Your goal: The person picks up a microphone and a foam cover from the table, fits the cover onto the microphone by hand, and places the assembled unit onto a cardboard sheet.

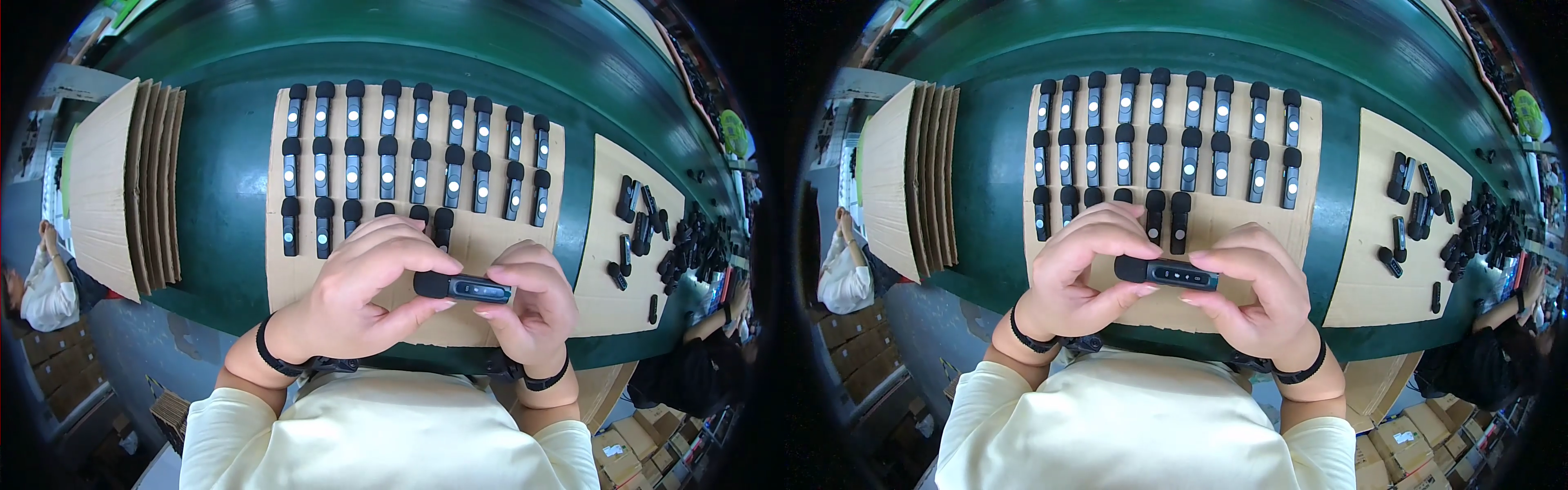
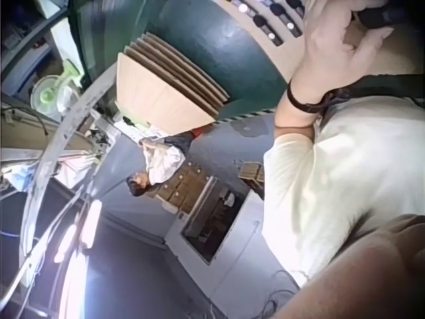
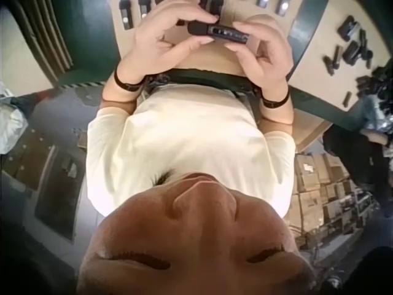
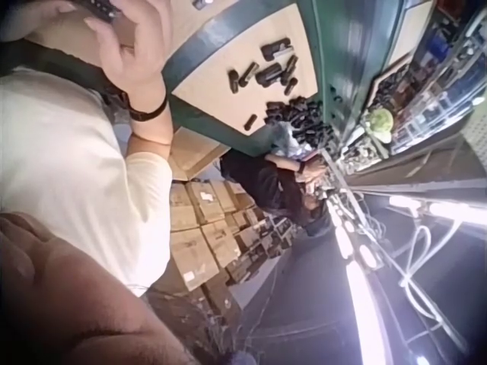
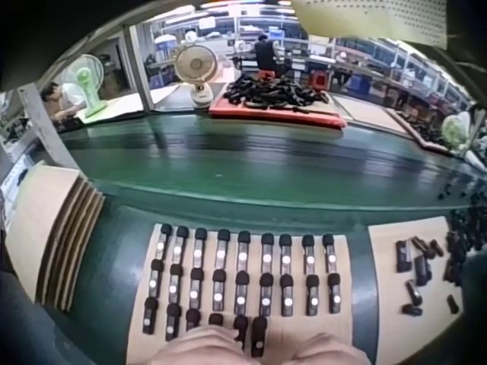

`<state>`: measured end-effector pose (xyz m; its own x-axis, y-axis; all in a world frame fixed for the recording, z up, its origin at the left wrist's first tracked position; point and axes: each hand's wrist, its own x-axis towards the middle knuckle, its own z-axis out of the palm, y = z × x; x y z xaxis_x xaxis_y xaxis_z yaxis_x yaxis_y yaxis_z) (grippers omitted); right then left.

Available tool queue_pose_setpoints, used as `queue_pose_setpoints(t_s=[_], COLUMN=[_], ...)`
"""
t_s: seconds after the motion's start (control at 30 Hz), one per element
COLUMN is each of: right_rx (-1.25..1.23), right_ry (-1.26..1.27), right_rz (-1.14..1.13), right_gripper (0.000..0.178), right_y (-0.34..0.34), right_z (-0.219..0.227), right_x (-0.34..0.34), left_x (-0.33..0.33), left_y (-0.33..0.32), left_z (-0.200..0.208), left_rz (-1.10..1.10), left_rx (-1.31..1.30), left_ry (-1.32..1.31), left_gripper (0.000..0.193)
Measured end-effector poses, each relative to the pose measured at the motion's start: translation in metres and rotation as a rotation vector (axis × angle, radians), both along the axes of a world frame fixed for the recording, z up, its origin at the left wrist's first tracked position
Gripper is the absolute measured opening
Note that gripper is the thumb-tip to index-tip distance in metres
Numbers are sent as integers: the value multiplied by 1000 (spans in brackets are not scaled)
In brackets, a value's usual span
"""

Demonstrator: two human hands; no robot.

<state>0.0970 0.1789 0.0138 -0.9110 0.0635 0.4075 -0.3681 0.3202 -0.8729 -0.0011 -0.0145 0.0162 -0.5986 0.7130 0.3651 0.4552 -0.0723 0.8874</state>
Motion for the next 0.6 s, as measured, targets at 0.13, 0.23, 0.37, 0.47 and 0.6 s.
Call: queue_pose_setpoints(t_s=[0.13,0.23,0.37,0.47,0.6], right_rx=[24,63,67,57,52], right_ry=[7,18,19,14,22], right_rz=[23,44,47,46,50], right_gripper=[35,34,34,33,32], right_y=[2,2,2,1,1], right_z=[-4,-6,-6,-6,-6], right_x=[1,1,1,2,2], left_x=[1,0,0,0,2], left_y=[2,1,0,0,2], left_z=[0,0,-3,-3,0], left_rz=[6,1,-12,-19,-21], left_rx=[-9,-15,-16,-19,-24], left_ry=[32,36,50,53,24], left_gripper=[32,32,32,31,30])
